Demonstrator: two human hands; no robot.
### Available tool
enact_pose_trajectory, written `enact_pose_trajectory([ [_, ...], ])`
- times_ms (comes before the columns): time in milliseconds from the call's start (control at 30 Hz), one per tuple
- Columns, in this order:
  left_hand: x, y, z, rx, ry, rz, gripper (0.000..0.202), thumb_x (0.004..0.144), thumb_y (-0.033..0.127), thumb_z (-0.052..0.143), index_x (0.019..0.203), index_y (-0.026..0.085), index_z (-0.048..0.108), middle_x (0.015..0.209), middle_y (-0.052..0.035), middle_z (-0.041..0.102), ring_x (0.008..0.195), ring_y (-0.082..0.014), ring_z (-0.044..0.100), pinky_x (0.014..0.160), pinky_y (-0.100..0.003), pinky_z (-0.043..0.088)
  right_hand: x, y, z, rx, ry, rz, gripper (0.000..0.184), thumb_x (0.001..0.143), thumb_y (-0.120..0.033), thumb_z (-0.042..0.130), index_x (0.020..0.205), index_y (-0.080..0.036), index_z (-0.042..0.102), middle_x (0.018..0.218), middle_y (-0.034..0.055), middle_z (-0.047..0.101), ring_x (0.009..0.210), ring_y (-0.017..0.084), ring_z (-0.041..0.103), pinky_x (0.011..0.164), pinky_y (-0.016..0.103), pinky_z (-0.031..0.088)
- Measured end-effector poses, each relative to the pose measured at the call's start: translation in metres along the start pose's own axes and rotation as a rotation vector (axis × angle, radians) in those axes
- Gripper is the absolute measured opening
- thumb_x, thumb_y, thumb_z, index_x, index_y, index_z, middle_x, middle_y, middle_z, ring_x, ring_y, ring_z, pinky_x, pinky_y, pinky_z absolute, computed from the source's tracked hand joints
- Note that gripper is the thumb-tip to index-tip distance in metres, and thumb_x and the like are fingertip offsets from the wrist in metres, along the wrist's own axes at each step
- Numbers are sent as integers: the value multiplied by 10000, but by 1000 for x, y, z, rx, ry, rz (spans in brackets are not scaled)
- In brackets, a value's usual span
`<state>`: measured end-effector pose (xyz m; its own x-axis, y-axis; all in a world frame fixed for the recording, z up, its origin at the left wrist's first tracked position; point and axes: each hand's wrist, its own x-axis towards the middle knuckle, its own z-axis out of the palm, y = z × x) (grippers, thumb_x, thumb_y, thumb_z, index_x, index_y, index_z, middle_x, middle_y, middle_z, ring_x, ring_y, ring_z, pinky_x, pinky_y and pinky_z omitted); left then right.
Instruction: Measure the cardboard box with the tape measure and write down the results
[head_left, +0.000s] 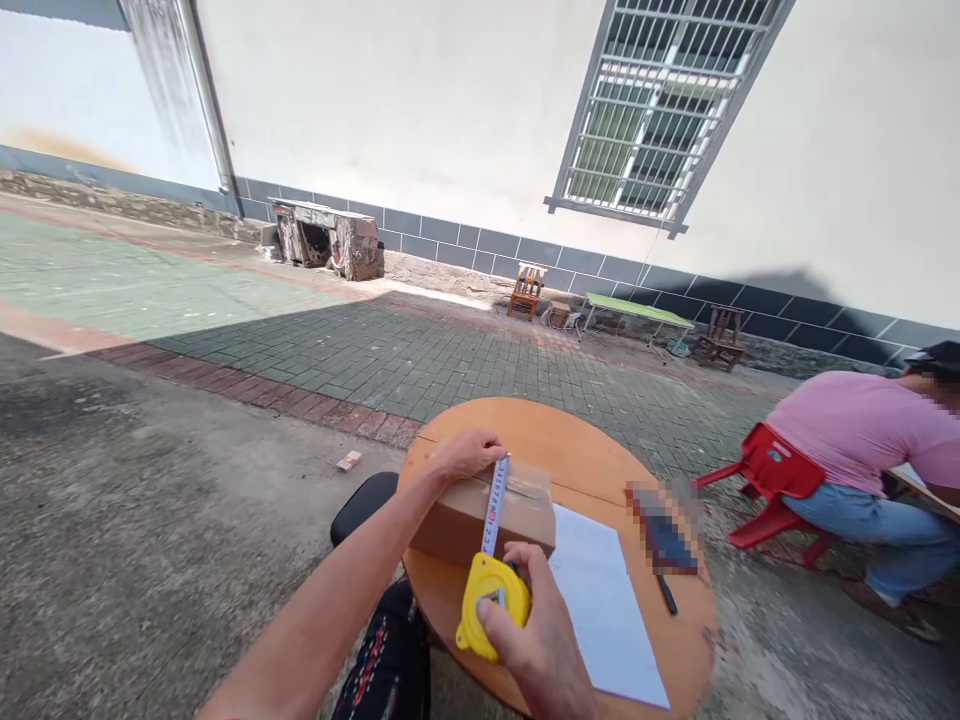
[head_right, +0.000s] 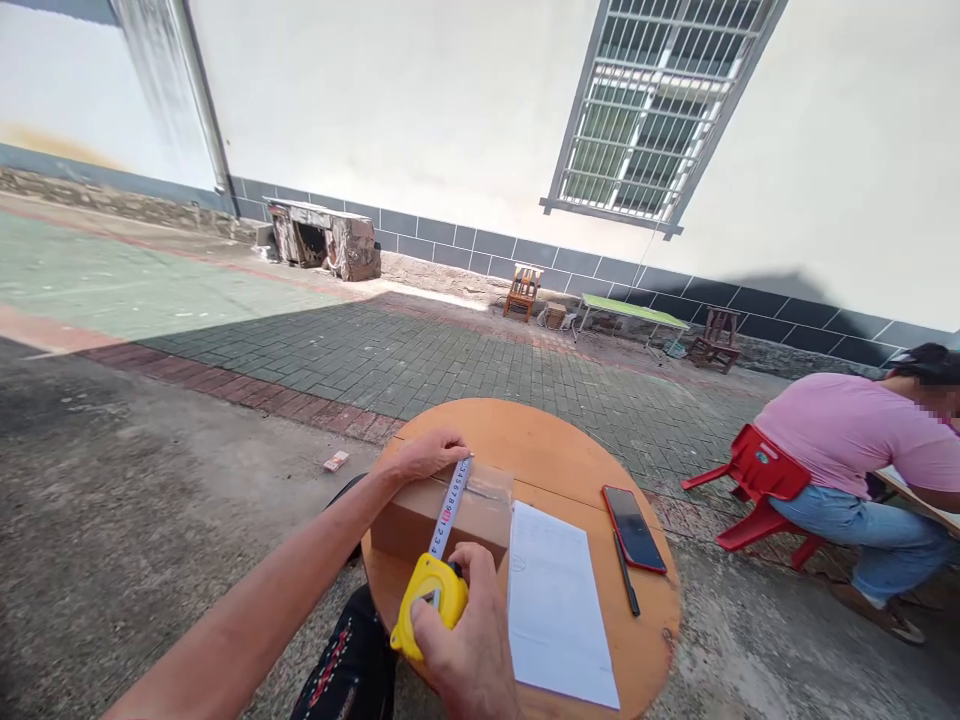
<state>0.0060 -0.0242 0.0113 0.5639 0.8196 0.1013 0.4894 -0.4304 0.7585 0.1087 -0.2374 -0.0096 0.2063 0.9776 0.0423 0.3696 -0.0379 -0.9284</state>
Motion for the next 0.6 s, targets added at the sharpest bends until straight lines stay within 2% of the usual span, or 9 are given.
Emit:
enact_pose_trajectory([
  [133, 0, 0, 0, -20, -15, 7, 280, 931, 397, 569, 868, 129, 623, 813, 1, 624, 718, -136, 607, 677, -302, 521, 1, 0, 9, 319, -25, 73, 366, 648, -375, 658, 928, -223, 480, 820, -2, 591, 670, 166, 559, 587, 280, 502],
  [233, 0, -1, -1, -33, -23, 11, 298, 927, 401, 572, 818, 127, 618, 753, 18, 602, 671, -126, 590, 643, -283, 507, -1, -5, 15, 426, -85, 112, 465, 629, -389, 690, 1017, -218, 500, 762, -17, 591, 637, 157, 552, 573, 277, 511],
  [400, 0, -5, -1, -33, -26, 3, 300, 921, 403, 581, 815, 125, 621, 753, 19, 605, 664, -125, 593, 624, -274, 508, -3, -13, 22, 445, -171, 179, 615, 615, -416, 726, 1151, -187, 527, 788, 9, 638, 684, 180, 586, 627, 304, 525],
  [600, 5, -12, 5, 24, 0, -23, 285, 919, 387, 589, 1021, 124, 631, 989, -30, 646, 839, -184, 638, 720, -332, 552, 10, -16, 13, 363, -131, 174, 652, 631, -468, 711, 1190, -157, 584, 860, 51, 662, 733, 199, 594, 659, 312, 522],
])
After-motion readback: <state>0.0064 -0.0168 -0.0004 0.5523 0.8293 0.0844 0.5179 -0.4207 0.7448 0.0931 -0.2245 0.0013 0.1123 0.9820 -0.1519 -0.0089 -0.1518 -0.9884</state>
